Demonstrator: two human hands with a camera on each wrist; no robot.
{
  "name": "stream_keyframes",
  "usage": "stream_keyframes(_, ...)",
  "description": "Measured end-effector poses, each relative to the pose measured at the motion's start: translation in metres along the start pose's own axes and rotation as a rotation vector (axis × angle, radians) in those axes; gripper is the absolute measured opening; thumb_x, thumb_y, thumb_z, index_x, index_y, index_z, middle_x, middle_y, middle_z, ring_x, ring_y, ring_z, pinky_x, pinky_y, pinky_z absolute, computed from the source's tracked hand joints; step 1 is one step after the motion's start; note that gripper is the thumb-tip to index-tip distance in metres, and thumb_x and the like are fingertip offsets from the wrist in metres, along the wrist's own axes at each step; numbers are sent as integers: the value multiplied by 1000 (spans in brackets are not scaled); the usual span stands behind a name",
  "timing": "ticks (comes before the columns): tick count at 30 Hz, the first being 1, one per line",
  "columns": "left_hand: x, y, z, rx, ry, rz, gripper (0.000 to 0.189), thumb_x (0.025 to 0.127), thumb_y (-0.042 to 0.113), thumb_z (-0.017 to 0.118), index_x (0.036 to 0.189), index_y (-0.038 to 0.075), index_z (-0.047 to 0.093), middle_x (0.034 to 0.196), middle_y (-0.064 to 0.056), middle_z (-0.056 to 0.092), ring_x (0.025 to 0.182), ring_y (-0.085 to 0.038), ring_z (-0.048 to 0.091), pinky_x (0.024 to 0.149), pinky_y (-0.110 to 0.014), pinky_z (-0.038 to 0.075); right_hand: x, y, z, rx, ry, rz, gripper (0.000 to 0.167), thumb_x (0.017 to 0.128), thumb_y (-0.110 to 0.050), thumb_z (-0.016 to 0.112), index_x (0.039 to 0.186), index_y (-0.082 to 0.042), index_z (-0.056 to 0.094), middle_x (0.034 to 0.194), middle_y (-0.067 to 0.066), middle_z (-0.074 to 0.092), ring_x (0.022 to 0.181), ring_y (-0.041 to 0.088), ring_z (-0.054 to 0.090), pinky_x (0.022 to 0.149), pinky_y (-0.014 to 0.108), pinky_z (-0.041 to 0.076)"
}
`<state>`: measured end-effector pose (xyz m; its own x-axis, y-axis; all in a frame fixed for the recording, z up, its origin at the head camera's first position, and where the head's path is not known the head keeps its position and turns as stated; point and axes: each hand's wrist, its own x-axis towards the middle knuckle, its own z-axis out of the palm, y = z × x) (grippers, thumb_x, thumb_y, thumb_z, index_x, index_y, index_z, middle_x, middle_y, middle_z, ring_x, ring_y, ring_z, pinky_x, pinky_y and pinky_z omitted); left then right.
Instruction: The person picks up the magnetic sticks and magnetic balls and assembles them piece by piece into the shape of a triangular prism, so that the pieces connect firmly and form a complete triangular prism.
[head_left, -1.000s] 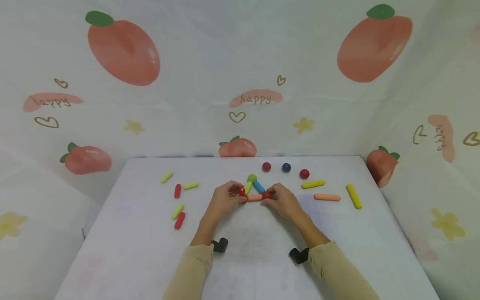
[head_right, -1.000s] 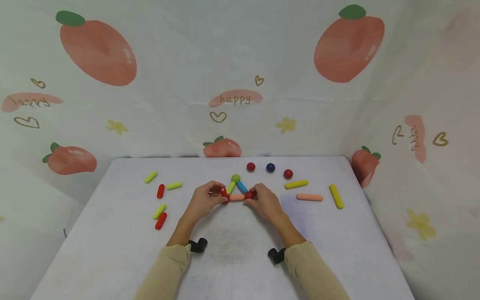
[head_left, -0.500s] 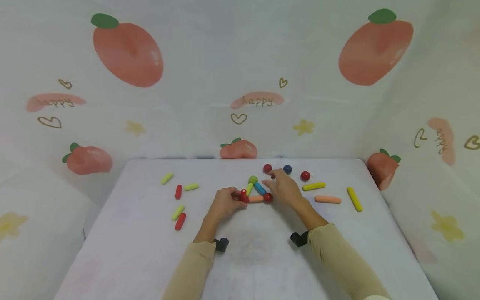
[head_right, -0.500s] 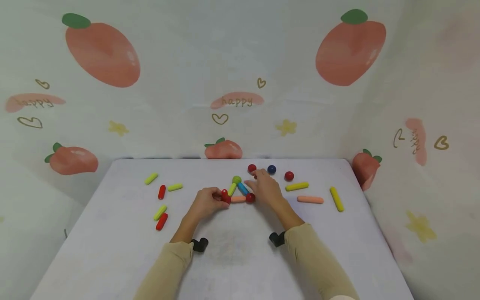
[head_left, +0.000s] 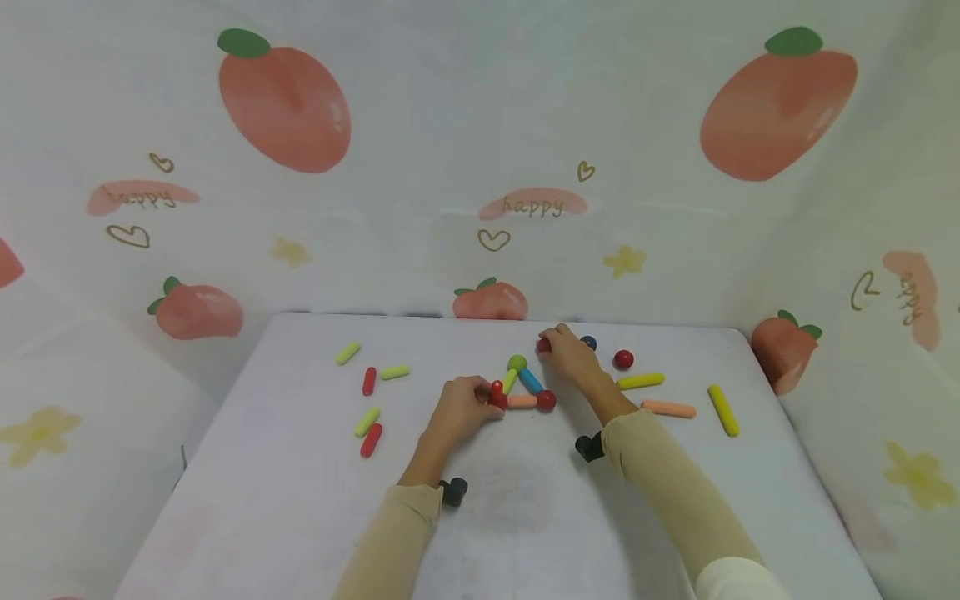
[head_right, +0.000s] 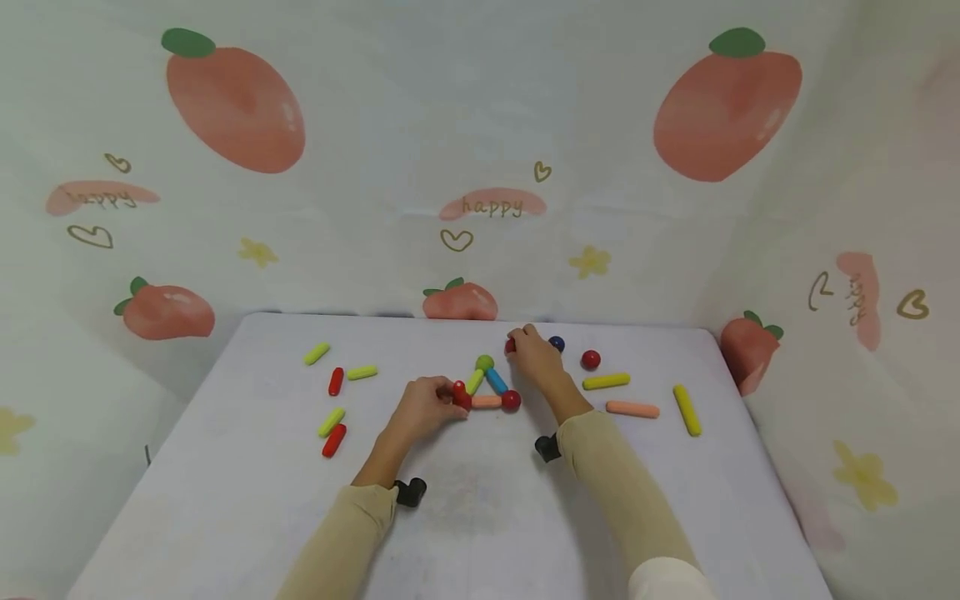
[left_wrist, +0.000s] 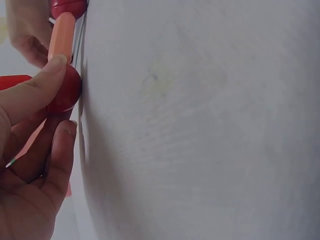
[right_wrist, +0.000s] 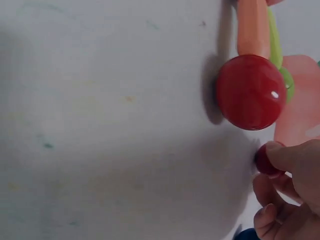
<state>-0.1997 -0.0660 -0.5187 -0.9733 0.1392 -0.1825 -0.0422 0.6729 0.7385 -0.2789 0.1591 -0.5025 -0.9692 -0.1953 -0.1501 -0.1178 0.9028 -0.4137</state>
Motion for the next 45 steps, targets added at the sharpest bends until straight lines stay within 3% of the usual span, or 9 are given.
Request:
stream_keyframes(5, -1, 2, 0, 7, -16, -20, 38, 79, 24, 89, 112, 12, 74, 94, 0, 72, 88, -17, 61, 83, -34, 54, -14, 1, -1, 49, 31, -19, 46, 101, -24, 65, 142, -8, 55, 134, 15, 57, 115, 30, 60, 105, 46, 53)
stream_keyframes(12, -2, 4, -3, 16, -1, -2, 36, 79, 21, 89, 110, 10, 74, 92, -1, 72, 86, -17, 61, 82, -34, 54, -43, -21, -17, 304, 129, -217, 47, 97, -24, 71, 140, -12, 59, 127, 8, 64, 97, 25, 60, 85, 36, 57)
stream_keyframes(16, -1, 3, -2, 21, 4, 34, 35, 78, 20, 89, 108, 8, 75, 91, -2, 74, 83, -16, 61, 79, -33, 53, -61, -36, -15, 408, 113, -338, 44, 95, -20, 73, 138, -16, 61, 123, 2, 67, 81, 17, 57, 66, 25, 51)
stream_keyframes(21, -1, 2, -2, 13, 11, 68, 31, 78, 18, 89, 105, 8, 76, 94, -3, 76, 83, -15, 64, 81, -35, 56, -70, -49, -2, 450, 59, -409, 42, 96, -17, 71, 138, -16, 61, 123, 0, 67, 88, 20, 59, 72, 22, 51)
stream_keyframes(31, -1, 2, -4, 9, -17, 66, 34, 80, 18, 88, 110, 9, 75, 101, -5, 77, 90, -17, 67, 89, -38, 58, -68, -47, 2, 477, -3, -365, 42, 102, -22, 63, 144, -20, 57, 135, 3, 65, 96, 22, 59, 81, 29, 53)
stream_keyframes(34, -2, 3, -5, 15, -28, 72, 32, 80, 16, 88, 109, 9, 75, 101, -5, 77, 90, -18, 67, 90, -40, 57, -57, -37, 0, 414, -7, -316, 40, 105, -20, 56, 145, -16, 56, 142, 6, 62, 115, 27, 63, 99, 42, 54)
stream_keyframes(38, -3, 3, -7, 2, -31, 76, 33, 81, 13, 86, 111, 8, 75, 102, -7, 77, 93, -20, 68, 91, -42, 57, -43, -20, 3, 257, -90, -238, 43, 105, -9, 50, 148, -12, 53, 151, 11, 55, 143, 32, 49, 118, 52, 40)
stream_keyframes(41, -5, 1, -6, -6, 14, 58, 39, 84, 16, 84, 121, 9, 72, 111, -7, 75, 99, -22, 66, 91, -42, 56, -39, -8, 7, 195, -155, -184, 42, 105, -9, 49, 146, -13, 55, 151, 10, 54, 144, 32, 47, 120, 52, 38)
stream_keyframes(45, -7, -1, -5, -61, 121, -8, 41, 87, 22, 81, 125, 12, 67, 117, -5, 72, 101, -21, 64, 90, -40, 56, -42, 3, 9, 182, -132, -170, 36, 104, -13, 56, 140, -12, 61, 142, 11, 60, 136, 31, 53, 117, 51, 42)
